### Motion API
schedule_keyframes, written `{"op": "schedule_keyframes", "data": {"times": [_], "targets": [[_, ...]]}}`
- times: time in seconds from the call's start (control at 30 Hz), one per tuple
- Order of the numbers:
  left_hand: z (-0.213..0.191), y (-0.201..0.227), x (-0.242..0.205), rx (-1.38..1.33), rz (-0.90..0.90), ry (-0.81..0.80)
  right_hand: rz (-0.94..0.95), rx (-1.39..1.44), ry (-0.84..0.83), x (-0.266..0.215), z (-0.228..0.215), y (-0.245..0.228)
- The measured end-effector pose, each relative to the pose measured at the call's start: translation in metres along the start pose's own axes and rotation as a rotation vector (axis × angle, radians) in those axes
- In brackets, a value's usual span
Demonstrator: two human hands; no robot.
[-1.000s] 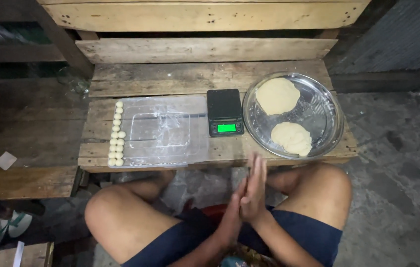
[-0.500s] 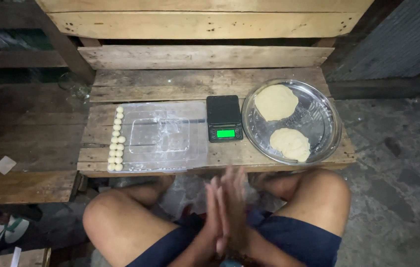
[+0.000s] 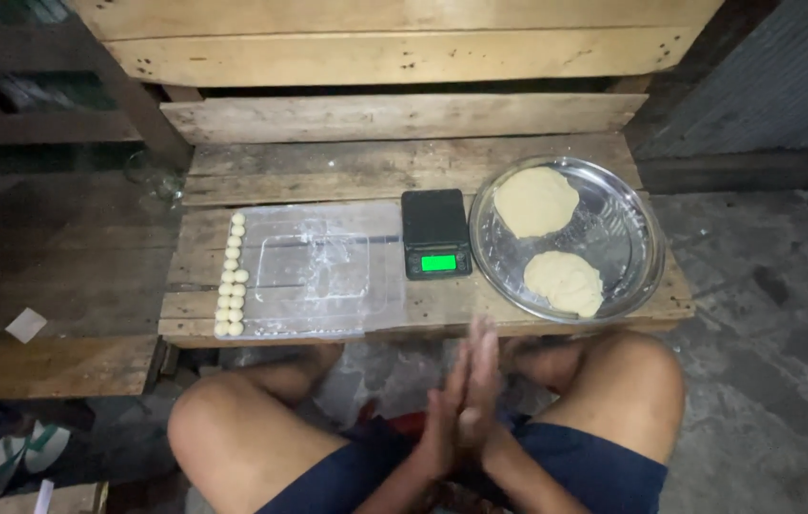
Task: The person portions dough from a metal bowl, weighs each piece on a digital scale, rolls it into a ball, and places it in a plastic container. This process is repeated multiple times.
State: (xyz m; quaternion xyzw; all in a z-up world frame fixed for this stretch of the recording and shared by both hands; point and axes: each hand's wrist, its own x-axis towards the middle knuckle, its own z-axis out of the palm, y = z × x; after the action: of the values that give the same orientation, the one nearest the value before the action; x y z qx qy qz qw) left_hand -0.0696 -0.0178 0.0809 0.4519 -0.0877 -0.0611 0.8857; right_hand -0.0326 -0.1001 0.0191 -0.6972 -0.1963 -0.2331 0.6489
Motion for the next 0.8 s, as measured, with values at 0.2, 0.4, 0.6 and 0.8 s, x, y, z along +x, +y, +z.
{"op": "schedule_keyframes", "data": {"times": [0.2, 0.4, 0.6, 0.8], "targets": [[0.018, 0.046, 0.036, -0.276, 0.163, -0.121, 0.004, 0.241, -0.016, -0.011, 0.027, -0.062], [0.065, 0.09, 0.024, -0.048, 0.193, -0.192, -0.085, -0.014, -0.076, -0.01, -0.005, -0.053], [0.052, 0.056, 0.001, -0.485, 0.149, -0.22, -0.16, -0.091, -0.068, 0.03, -0.028, -0.05], [0.051, 0.031, 0.017, -0.799, 0.147, -0.169, -0.231, -0.194, -0.061, 0.011, -0.01, -0.063]]}}
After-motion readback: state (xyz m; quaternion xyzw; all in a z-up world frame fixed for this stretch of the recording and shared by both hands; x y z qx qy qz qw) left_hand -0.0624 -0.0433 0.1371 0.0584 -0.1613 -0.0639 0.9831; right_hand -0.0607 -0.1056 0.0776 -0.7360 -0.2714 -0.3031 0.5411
